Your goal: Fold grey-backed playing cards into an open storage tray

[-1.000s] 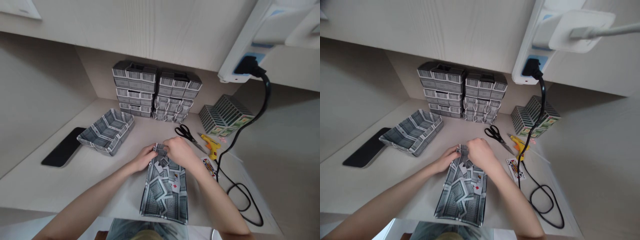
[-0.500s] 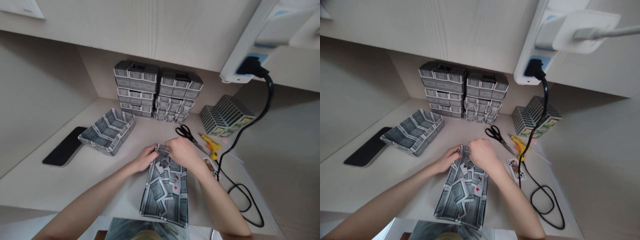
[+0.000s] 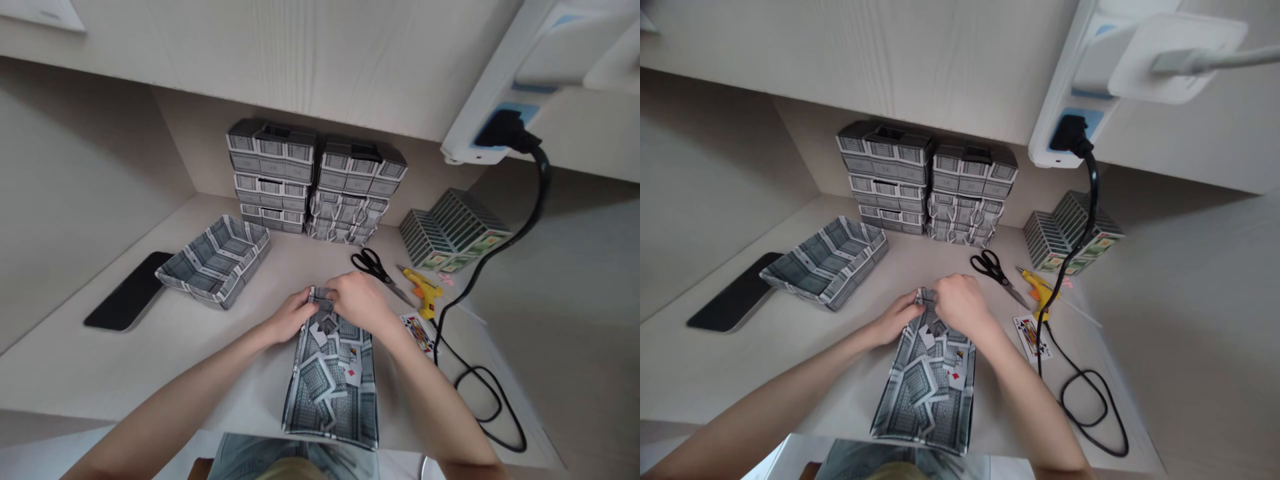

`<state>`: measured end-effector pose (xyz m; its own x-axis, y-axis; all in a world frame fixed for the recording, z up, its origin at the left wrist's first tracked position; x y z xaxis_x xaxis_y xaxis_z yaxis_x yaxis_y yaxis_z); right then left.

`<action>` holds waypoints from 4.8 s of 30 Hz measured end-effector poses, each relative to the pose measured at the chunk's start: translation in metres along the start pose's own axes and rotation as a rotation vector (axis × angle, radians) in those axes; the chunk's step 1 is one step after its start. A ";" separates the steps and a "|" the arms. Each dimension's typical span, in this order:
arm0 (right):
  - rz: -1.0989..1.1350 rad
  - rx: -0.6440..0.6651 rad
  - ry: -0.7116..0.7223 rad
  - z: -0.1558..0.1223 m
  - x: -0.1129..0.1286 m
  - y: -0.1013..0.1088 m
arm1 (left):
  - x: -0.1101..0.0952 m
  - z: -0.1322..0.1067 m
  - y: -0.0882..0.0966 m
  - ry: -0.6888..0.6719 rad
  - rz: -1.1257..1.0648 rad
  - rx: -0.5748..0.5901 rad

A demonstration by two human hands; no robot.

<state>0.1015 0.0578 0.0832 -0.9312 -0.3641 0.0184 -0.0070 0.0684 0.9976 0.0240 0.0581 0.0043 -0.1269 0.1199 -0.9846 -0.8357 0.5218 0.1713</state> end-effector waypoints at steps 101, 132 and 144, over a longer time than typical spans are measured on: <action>0.000 -0.016 0.015 0.005 0.023 -0.010 | -0.006 0.001 0.019 -0.155 0.102 -0.265; 0.093 -0.043 0.108 0.007 -0.008 -0.004 | 0.007 0.007 0.014 -0.122 -0.207 -0.091; 0.236 -0.215 0.033 0.010 -0.026 0.008 | 0.002 0.007 0.028 -0.048 -0.074 -0.180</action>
<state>0.1215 0.0771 0.0903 -0.8856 -0.3914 0.2501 0.2888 -0.0423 0.9565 0.0040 0.0786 0.0073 -0.0399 0.1293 -0.9908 -0.9245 0.3715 0.0857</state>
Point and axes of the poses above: each hand's wrist, its own z-axis towards the middle knuckle, its own y-axis out of the back of the hand, x = y × z, the point moved 8 cm from there along z, towards the middle knuckle, and after that the axes turned 2 degrees about -y, right-handed, at the moved point
